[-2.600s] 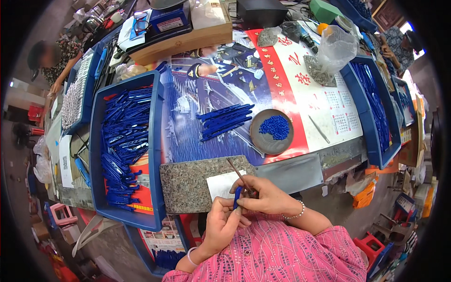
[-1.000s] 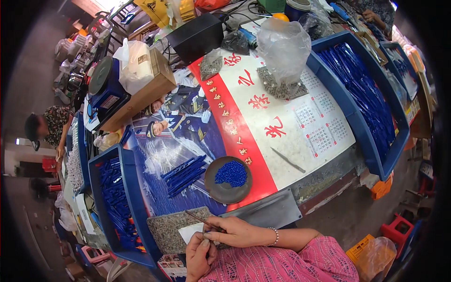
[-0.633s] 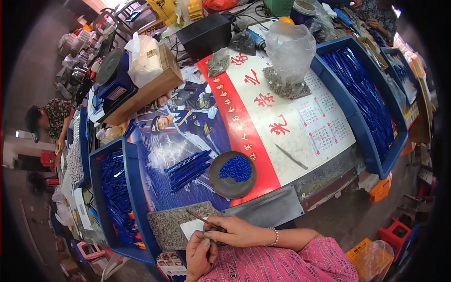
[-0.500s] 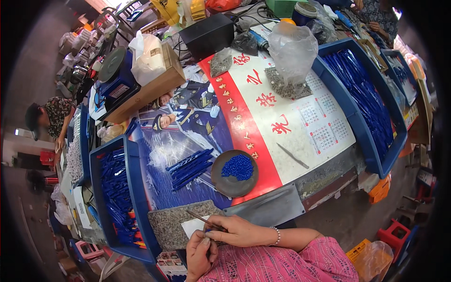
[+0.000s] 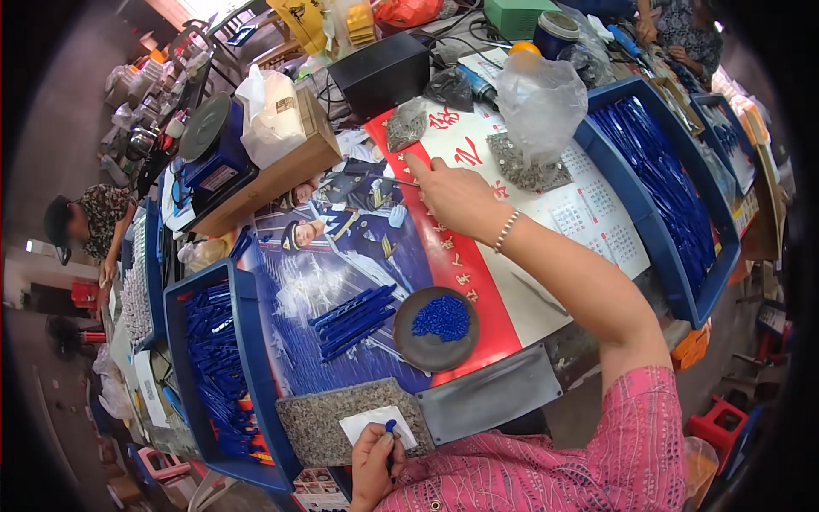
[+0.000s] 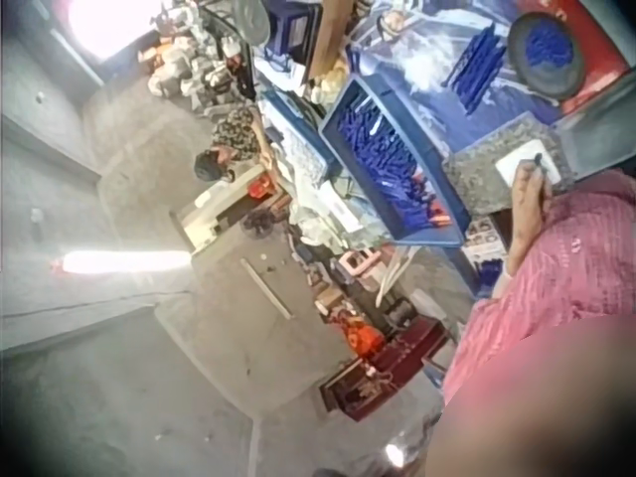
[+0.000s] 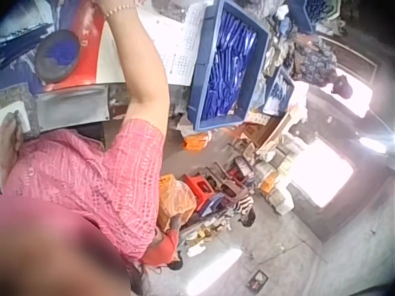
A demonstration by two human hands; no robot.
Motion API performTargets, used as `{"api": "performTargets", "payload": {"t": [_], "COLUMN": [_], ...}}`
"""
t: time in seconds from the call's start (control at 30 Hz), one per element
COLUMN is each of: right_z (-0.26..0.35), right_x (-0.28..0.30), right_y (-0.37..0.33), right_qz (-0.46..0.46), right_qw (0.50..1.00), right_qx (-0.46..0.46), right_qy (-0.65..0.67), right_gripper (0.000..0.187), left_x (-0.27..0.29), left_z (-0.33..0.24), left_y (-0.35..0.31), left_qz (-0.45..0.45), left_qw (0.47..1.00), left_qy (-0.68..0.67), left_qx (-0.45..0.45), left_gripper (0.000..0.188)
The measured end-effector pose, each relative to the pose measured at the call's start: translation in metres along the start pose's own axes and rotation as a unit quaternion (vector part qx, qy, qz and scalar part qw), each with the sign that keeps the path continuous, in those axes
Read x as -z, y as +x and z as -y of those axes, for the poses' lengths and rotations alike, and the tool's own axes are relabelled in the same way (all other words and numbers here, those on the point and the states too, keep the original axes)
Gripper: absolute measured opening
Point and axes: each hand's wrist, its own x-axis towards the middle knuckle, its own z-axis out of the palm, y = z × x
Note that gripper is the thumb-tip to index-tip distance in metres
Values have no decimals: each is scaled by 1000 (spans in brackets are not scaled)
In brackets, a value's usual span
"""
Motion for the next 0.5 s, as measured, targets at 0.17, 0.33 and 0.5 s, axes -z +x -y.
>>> {"api": "performTargets", "payload": {"t": [0.17,0.33,0.5], "right_z": [-6,-5,-1], "right_x": [-26,-32,-36], "right_y": [36,49,45], "right_qz": [-63,-48,-52], "right_qw": [998,998,995], "right_qx": [-23,-47,-54], "right_qy": [-6,-11,-70], "right_gripper": [53,48,40], "left_x": [4,2,1], "left_z": [-1,-6,-7], "left_y": [3,4,5], "left_qz": [-5,-2,-7], "left_qw": [1000,1000,1000], "left_qy": [7,11,3], "left_qx": [7,15,26], "left_gripper": [10,10,8]}}
